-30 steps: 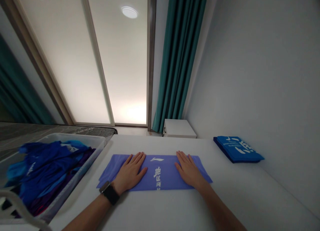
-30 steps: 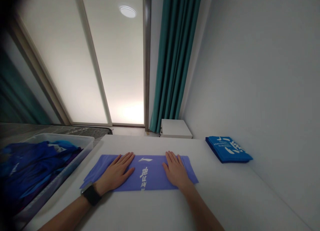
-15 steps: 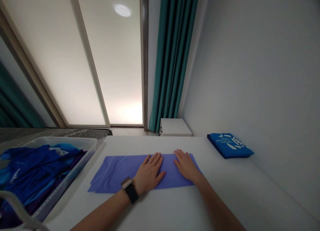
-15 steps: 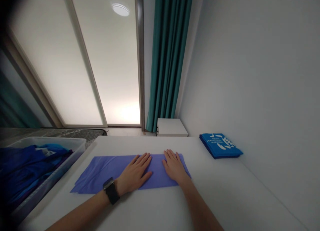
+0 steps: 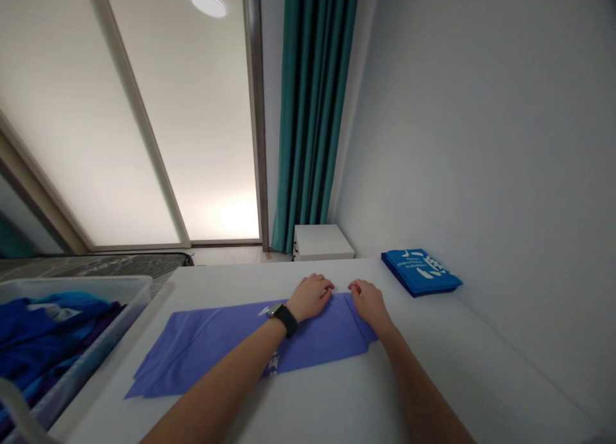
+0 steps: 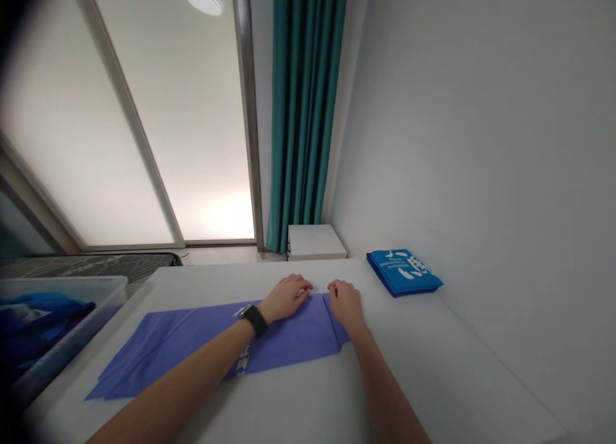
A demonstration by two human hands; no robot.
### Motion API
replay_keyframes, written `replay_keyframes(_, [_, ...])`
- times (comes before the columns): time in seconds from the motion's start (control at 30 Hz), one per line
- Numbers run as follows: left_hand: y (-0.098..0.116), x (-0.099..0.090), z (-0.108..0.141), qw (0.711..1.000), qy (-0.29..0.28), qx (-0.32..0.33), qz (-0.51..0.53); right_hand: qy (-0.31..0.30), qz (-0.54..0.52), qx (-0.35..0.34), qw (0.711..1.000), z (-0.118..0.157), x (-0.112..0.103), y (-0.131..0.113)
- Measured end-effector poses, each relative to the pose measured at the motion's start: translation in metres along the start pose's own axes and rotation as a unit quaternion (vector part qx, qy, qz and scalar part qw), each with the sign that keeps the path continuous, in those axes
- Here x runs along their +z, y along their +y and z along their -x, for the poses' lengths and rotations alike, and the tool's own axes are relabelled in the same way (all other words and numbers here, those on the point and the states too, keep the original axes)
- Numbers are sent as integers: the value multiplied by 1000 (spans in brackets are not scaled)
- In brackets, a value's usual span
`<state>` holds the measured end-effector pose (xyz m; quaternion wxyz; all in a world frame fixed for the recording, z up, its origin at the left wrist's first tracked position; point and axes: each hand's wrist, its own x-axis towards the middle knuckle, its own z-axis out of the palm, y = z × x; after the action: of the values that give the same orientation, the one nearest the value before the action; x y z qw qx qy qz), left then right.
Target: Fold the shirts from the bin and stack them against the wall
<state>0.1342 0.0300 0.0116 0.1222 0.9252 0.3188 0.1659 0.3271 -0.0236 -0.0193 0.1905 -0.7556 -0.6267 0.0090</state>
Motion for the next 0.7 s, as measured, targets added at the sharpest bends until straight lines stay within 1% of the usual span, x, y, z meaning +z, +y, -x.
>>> replay_keyframes(0.1, [1,8,-20,999,-12,20,24,-7,-5,4,1000,0,2,1])
replay_keyframes(0.2, [4,18,-30,999,-22,35,35,-10,-8,14,1000,1,3,2])
replay_keyframes(0.37, [4,33,-28,997,-33,37,53,-17,-19,26,999,2,4,2])
replay_keyframes(0.53, [1,38,-25,997,-19,43,60,-21,-33,28,999,4,0,-2])
replay_keyframes(0.6, [0,38,-25,997,-12,43,62,-9,-57,24,998,4,-2,-3])
replay_keyframes(0.7, [0,38,-26,997,-8,43,69,13,-132,4,991,5,-6,-4])
